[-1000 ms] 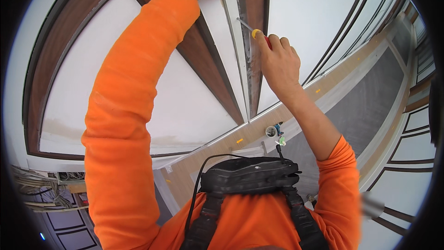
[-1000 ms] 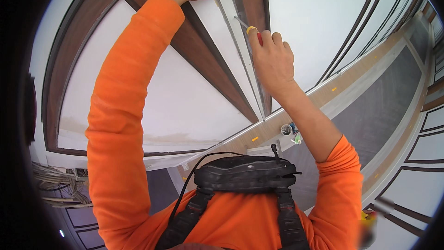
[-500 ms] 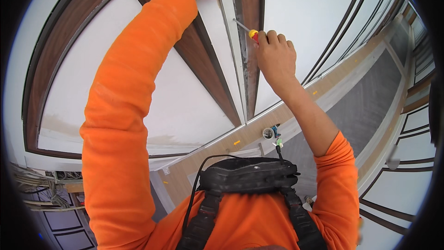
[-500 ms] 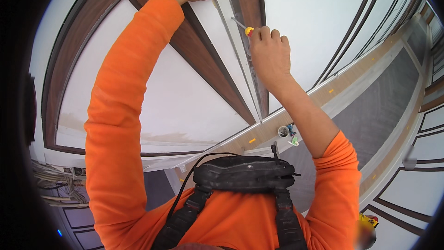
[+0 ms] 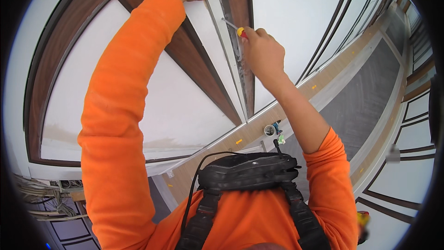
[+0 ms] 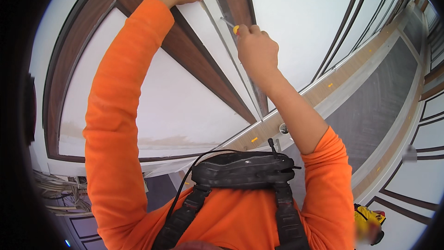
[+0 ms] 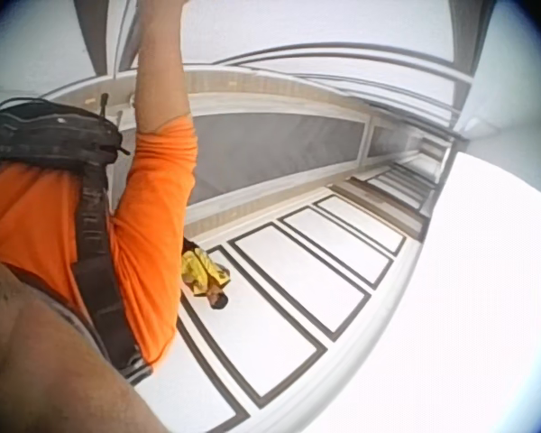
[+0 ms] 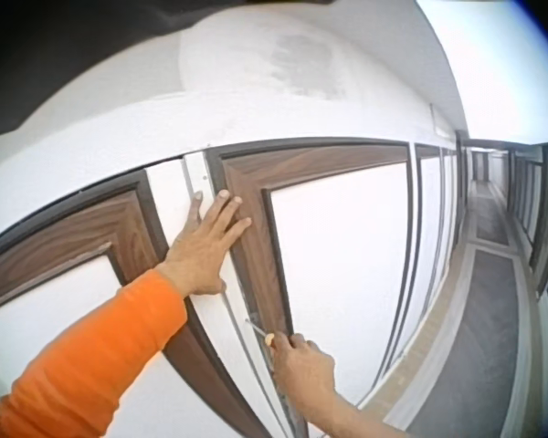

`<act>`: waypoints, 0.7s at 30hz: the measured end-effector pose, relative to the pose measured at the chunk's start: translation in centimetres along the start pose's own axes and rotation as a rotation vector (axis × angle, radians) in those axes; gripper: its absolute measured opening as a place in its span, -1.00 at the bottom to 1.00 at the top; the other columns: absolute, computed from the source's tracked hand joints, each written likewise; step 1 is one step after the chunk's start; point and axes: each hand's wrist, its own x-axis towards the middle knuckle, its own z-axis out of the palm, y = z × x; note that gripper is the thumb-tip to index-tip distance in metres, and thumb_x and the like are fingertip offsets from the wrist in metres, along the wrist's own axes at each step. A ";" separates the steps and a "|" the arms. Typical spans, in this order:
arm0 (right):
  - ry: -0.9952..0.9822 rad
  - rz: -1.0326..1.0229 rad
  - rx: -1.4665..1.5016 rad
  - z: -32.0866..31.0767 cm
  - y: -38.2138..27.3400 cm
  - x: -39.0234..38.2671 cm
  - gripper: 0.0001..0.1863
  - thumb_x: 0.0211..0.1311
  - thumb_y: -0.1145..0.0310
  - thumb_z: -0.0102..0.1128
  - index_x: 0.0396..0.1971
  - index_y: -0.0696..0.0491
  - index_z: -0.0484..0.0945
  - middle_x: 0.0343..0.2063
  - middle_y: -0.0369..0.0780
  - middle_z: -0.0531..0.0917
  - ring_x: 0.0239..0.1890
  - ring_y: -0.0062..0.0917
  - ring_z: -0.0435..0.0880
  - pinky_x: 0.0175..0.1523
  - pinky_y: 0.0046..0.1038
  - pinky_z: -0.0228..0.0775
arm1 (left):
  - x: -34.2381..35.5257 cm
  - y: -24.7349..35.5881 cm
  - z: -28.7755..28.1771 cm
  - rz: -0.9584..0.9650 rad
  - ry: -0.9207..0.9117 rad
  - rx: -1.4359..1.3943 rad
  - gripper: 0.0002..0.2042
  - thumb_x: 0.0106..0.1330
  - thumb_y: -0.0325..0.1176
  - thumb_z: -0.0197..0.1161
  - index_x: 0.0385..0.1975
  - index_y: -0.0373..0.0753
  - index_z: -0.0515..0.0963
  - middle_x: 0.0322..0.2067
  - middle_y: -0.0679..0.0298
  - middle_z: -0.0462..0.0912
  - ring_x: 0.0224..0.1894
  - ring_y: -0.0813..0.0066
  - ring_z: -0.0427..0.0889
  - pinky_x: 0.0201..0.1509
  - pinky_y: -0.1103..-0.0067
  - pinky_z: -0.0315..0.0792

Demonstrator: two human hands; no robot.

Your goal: The person uses a screwdriver to fasten screws into the seams of a decorative ceiling panel. They repeatedly tighten screws along the joints between the white and brown sections of the ceiling.

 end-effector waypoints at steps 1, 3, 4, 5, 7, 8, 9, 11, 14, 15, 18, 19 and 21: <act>0.024 -0.061 -0.056 0.2 0.3 -0.2 -0.77 0.33 0.40 0.20 -0.12 0.23 0.54 -0.38 -0.12 0.64 -0.45 -0.38 0.70 -0.37 -0.35 0.60 | 0.3 0.4 -0.5 -0.023 -0.028 0.004 0.11 0.04 0.07 0.54 0.58 -0.08 0.01 0.60 0.01 -0.22 0.65 0.05 -0.39 0.64 -0.06 -0.49; 0.061 -0.115 -0.208 0.8 1.4 -1.2 -0.76 0.33 0.40 0.17 -0.12 0.24 0.53 -0.37 -0.10 0.65 -0.44 -0.29 0.72 -0.35 -0.28 0.63 | 1.6 1.8 -1.4 -0.037 -0.051 0.016 0.14 0.02 0.11 0.54 0.58 -0.09 0.01 0.60 -0.01 -0.23 0.65 0.01 -0.40 0.63 -0.09 -0.50; -0.009 -0.012 -0.031 1.1 0.9 -1.2 -0.77 0.34 0.41 0.10 -0.12 0.24 0.54 -0.33 -0.04 0.68 -0.43 -0.23 0.74 -0.35 -0.21 0.62 | 1.4 1.8 -1.5 -0.057 -0.069 0.032 0.15 0.00 0.14 0.54 0.58 -0.09 0.01 0.60 -0.02 -0.23 0.64 -0.01 -0.40 0.62 -0.10 -0.51; -0.181 0.133 0.069 0.2 0.0 -0.3 -0.78 0.32 0.45 0.07 -0.13 0.25 0.54 -0.34 0.03 0.70 -0.40 -0.20 0.77 -0.35 -0.19 0.61 | 1.3 1.8 -1.2 -0.087 -0.108 0.028 0.18 -0.07 0.14 0.58 0.57 -0.10 0.04 0.60 -0.04 -0.22 0.64 -0.05 -0.40 0.61 -0.13 -0.51; -0.421 0.571 0.805 -0.8 0.2 1.2 -0.76 0.33 0.28 0.13 -0.32 0.16 0.63 -0.41 -0.07 0.70 -0.40 -0.26 0.71 -0.36 -0.14 0.55 | 0.1 -1.1 4.2 -0.017 0.298 -0.094 0.25 -0.16 -0.24 0.65 0.59 0.30 -0.06 0.63 0.35 -0.18 0.66 0.25 -0.24 0.60 -0.14 -0.29; -0.516 0.958 1.170 -0.9 1.6 1.8 -0.67 0.35 0.18 0.16 -0.41 0.15 0.66 -0.47 -0.17 0.67 -0.48 -0.36 0.62 -0.39 -0.16 0.49 | 0.1 -0.1 2.2 -0.102 0.112 0.087 0.25 -0.15 -0.23 0.66 0.59 0.30 -0.08 0.63 0.38 -0.18 0.66 0.25 -0.25 0.60 -0.13 -0.26; -0.499 0.932 1.242 -0.5 2.0 1.6 -0.69 0.33 0.18 0.18 -0.38 0.16 0.64 -0.49 -0.20 0.62 -0.50 -0.45 0.49 -0.45 -0.25 0.41 | 0.5 0.0 2.2 -0.105 0.127 0.117 0.25 -0.14 -0.25 0.65 0.59 0.31 -0.09 0.63 0.37 -0.18 0.66 0.24 -0.26 0.60 -0.13 -0.26; -0.485 0.743 1.197 0.4 1.2 0.5 -0.73 0.23 0.33 0.27 -0.25 0.27 0.57 -0.33 -0.03 0.66 -0.38 -0.30 0.65 -0.39 -0.19 0.50 | 0.9 0.6 2.1 -0.115 0.123 0.139 0.26 -0.13 -0.20 0.67 0.59 0.31 -0.09 0.63 0.40 -0.18 0.66 0.27 -0.27 0.62 -0.10 -0.29; -0.193 0.434 0.615 0.6 -0.1 -1.4 -0.69 0.18 0.49 0.24 -0.06 0.18 0.53 -0.17 0.05 0.66 -0.05 -0.14 0.69 0.03 -0.16 0.54 | 1.8 1.4 3.8 -0.125 0.115 0.159 0.28 -0.15 -0.22 0.68 0.60 0.29 -0.11 0.63 0.38 -0.20 0.66 0.22 -0.28 0.60 -0.16 -0.28; -0.155 0.256 0.350 1.1 0.6 -2.2 -0.72 0.22 0.48 0.20 -0.07 0.19 0.53 -0.19 0.03 0.66 -0.08 -0.14 0.68 -0.01 -0.16 0.56 | 2.1 1.9 4.4 -0.110 0.125 0.153 0.28 -0.15 -0.23 0.68 0.60 0.28 -0.11 0.63 0.36 -0.20 0.66 0.21 -0.27 0.59 -0.18 -0.27; -0.043 -0.041 -0.033 2.3 2.9 -2.6 -0.75 0.30 0.43 0.08 -0.10 0.23 0.52 -0.22 -0.01 0.65 -0.18 -0.15 0.68 -0.12 -0.16 0.60 | 2.3 1.8 3.6 -0.077 0.134 0.130 0.29 -0.16 -0.21 0.69 0.60 0.28 -0.12 0.63 0.34 -0.19 0.66 0.20 -0.27 0.58 -0.22 -0.26; 0.044 -0.073 0.147 2.9 3.3 -2.4 -0.75 0.35 0.41 0.04 -0.08 0.23 0.52 -0.21 0.02 0.66 -0.15 -0.13 0.69 -0.12 -0.14 0.60 | 2.1 0.3 5.3 0.071 0.360 -0.069 0.29 -0.17 -0.22 0.69 0.60 0.29 -0.11 0.63 0.33 -0.19 0.66 0.18 -0.26 0.57 -0.22 -0.26; -0.205 0.185 0.301 1.8 2.5 -1.8 -0.75 0.38 0.43 -0.02 -0.10 0.20 0.58 -0.16 0.04 0.67 -0.14 -0.14 0.74 -0.09 -0.11 0.65 | 2.6 0.7 6.0 0.142 0.494 -0.176 0.25 -0.16 -0.19 0.66 0.59 0.26 -0.05 0.62 0.30 -0.14 0.65 0.17 -0.22 0.56 -0.22 -0.24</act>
